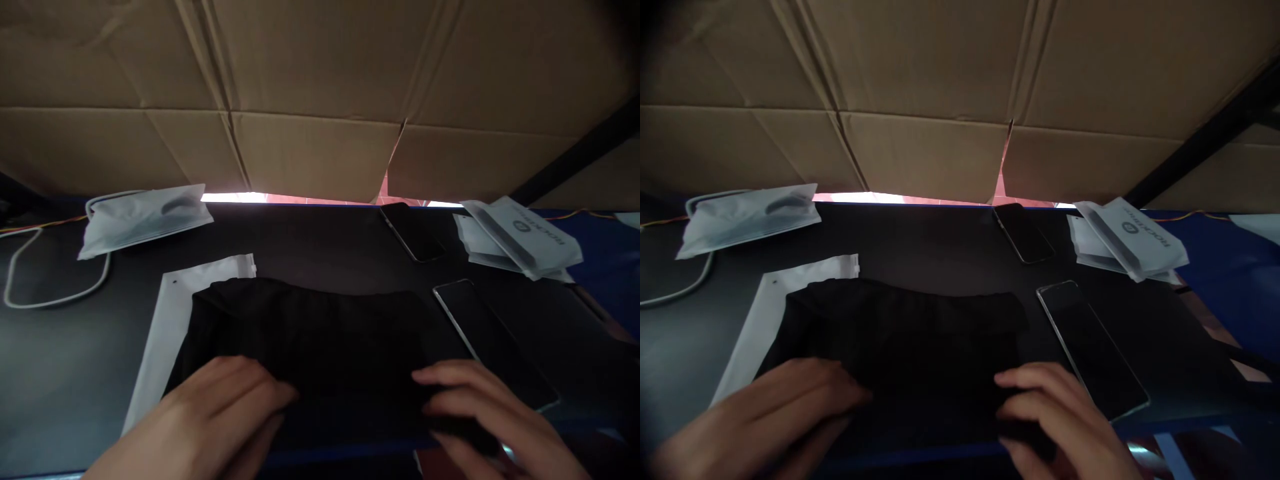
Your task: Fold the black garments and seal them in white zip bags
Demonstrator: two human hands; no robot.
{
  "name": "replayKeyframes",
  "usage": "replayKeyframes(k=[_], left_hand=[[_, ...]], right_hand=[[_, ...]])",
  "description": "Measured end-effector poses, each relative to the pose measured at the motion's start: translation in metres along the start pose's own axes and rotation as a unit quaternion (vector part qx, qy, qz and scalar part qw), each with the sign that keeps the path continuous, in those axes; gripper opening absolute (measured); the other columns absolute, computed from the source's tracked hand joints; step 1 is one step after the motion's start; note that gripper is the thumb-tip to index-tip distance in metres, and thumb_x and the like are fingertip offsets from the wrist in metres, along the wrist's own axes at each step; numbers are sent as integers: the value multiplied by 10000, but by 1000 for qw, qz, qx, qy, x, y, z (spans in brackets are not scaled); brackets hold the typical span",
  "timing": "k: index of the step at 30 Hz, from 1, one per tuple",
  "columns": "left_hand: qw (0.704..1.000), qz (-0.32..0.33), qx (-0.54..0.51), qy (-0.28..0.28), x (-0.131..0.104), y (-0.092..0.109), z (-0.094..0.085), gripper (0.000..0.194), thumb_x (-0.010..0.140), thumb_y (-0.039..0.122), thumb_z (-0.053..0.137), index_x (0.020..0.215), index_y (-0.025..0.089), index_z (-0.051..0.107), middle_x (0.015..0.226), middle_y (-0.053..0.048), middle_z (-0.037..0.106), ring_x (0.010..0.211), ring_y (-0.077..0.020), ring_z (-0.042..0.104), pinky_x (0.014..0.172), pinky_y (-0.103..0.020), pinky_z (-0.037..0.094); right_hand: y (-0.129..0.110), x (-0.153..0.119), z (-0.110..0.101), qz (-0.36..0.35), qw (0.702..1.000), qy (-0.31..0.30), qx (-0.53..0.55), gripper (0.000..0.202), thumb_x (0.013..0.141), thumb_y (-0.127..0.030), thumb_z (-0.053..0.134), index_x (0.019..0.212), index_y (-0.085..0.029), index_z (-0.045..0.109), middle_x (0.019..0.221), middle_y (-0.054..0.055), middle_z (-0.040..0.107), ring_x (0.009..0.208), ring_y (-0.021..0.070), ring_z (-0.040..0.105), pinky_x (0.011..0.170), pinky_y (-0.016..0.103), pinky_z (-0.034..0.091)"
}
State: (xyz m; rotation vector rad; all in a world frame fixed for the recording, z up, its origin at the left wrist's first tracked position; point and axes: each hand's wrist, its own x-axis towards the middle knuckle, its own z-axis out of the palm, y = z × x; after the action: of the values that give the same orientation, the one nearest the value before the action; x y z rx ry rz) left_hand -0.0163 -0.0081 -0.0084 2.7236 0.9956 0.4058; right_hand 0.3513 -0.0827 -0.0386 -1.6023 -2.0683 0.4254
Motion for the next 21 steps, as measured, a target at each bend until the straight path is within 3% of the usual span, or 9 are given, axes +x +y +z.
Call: replayKeyframes(k=[1, 3, 6, 8, 10, 15, 18, 21], left_hand=[[999, -27, 20, 17, 6, 0, -4, 361, 1034, 181, 557, 1343, 329, 674, 1144, -11, 815, 976, -226, 798, 760, -318, 671], [993, -72, 75, 56, 23, 5, -6, 426, 1044, 172, 518, 1431, 300, 643, 1258, -60, 795, 1069, -290, 783, 840, -436, 685], [984, -68, 133, 95, 49, 21, 6, 587, 1009, 79, 449, 1561, 239, 573, 1563, -105, 661, 1446, -377, 614, 1117, -619, 589], [985, -29, 142, 93, 63, 33, 21, 622, 1016, 62, 430, 1618, 192, 514, 1685, -97, 557, 1594, -388, 461, 1221, -666, 498], [984, -13, 155, 87, 72, 41, 39, 580, 1066, 124, 432, 1644, 142, 473, 1732, -107, 497, 1625, -417, 407, 1221, -692, 486], [977, -53, 192, 75, 72, 39, 76, 583, 1166, 397, 377, 1639, 69, 472, 1715, -158, 497, 1568, -431, 496, 1156, -649, 568], [980, -42, 181, 64, 68, 35, 74, 617, 1173, 462, 365, 1654, 85, 451, 1726, -144, 480, 1582, -414, 481, 1180, -645, 554], [989, -30, 135, 59, 63, 31, 51, 568, 1177, 400, 376, 1685, 150, 411, 1764, -104, 436, 1618, -361, 437, 1212, -568, 549]], right_hand=[[-2, 7, 0, 37, 998, 44, -10, 152, 1033, -378, 641, 1131, -343, 753, 1388, 65, 725, 1229, 341, 729, 929, 466, 683], [-11, 21, 5, 99, 984, 135, -60, 271, 1051, -449, 633, 1291, -342, 704, 1439, 104, 665, 1299, 396, 667, 963, 560, 654], [-30, 41, 15, 76, 969, 198, -125, 424, 1070, -408, 620, 1481, -304, 602, 1619, 156, 519, 1492, 478, 493, 1119, 698, 524], [-38, 51, 21, 13, 975, 177, -137, 468, 1087, -299, 580, 1553, -276, 544, 1739, 139, 410, 1594, 455, 396, 1220, 684, 445], [-40, 58, 30, -42, 980, 130, -147, 525, 1103, -239, 527, 1626, -242, 478, 1801, 106, 358, 1664, 403, 315, 1270, 635, 422], [-22, 63, 57, -69, 978, 32, -196, 555, 1155, -311, 435, 1681, -133, 431, 1748, 90, 461, 1637, 330, 413, 1264, 614, 478], [-16, 61, 63, -62, 978, 19, -197, 554, 1163, -331, 417, 1677, -126, 443, 1742, 77, 458, 1637, 323, 412, 1268, 629, 482], [-18, 58, 56, -68, 983, 17, -170, 562, 1167, -354, 430, 1694, -161, 418, 1763, 58, 420, 1654, 314, 378, 1273, 628, 482]])
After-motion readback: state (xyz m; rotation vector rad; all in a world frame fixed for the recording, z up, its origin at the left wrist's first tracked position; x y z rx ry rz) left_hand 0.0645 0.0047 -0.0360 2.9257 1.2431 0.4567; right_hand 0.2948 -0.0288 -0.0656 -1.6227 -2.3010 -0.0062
